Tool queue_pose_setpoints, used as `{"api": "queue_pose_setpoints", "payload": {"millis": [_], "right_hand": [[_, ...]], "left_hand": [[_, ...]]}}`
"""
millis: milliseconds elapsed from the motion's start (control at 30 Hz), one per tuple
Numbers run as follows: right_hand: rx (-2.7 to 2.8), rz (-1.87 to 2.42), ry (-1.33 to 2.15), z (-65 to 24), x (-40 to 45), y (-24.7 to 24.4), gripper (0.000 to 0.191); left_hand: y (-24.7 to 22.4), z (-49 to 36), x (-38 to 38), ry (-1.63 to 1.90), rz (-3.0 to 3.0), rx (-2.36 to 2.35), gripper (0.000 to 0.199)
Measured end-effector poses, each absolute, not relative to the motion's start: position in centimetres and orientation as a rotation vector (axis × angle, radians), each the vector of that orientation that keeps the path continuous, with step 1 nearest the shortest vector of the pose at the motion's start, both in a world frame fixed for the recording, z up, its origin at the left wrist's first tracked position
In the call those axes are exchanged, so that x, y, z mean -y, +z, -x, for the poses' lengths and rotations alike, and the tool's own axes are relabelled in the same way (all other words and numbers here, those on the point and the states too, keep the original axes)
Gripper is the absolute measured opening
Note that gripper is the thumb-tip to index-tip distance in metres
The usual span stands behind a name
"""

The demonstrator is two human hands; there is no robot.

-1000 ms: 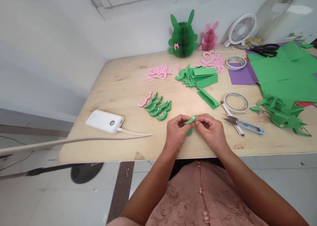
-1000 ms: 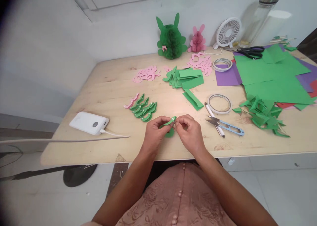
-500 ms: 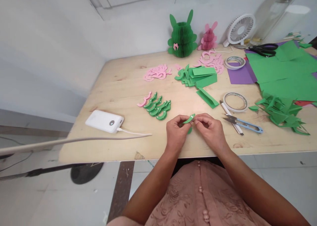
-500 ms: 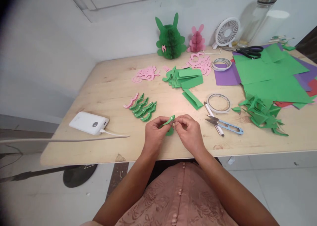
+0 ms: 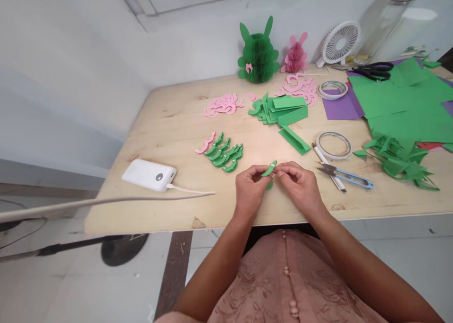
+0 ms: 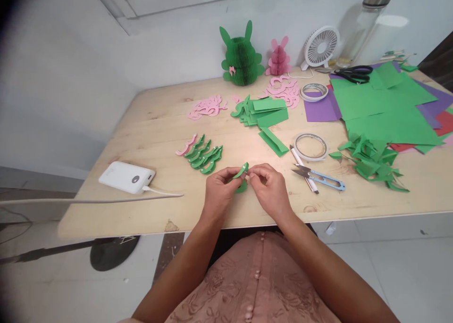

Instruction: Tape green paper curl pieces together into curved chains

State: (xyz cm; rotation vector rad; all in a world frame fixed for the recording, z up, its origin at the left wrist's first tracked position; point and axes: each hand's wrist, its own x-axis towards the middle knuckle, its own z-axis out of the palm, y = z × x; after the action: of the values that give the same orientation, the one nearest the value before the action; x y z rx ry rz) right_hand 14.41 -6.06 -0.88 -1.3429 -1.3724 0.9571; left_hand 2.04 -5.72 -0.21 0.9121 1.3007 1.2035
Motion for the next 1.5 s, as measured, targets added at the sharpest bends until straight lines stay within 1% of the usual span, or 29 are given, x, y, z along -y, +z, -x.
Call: {"api": "queue_pose_setpoints", "payload": {"millis": [300,667,1500], "right_hand": [[1.392,1.343,0.944,-14.44,6.11,-0.95,0.015],[1.406,1.341,0.924,-14.44,6.19,-0.96,0.016],[1.535,1.382,0.692,-14.32,6.51,-0.94,0.018]], "left_hand": [[-0.16,-1.84,5.48,1.189,-0.930,-1.312,0.004],[-0.44,-2.10,5.62,1.213,-1.008,-1.356,0.004],[-0.31,-2.25,5.69,1.213,-0.976,-1.379,0.006]]}}
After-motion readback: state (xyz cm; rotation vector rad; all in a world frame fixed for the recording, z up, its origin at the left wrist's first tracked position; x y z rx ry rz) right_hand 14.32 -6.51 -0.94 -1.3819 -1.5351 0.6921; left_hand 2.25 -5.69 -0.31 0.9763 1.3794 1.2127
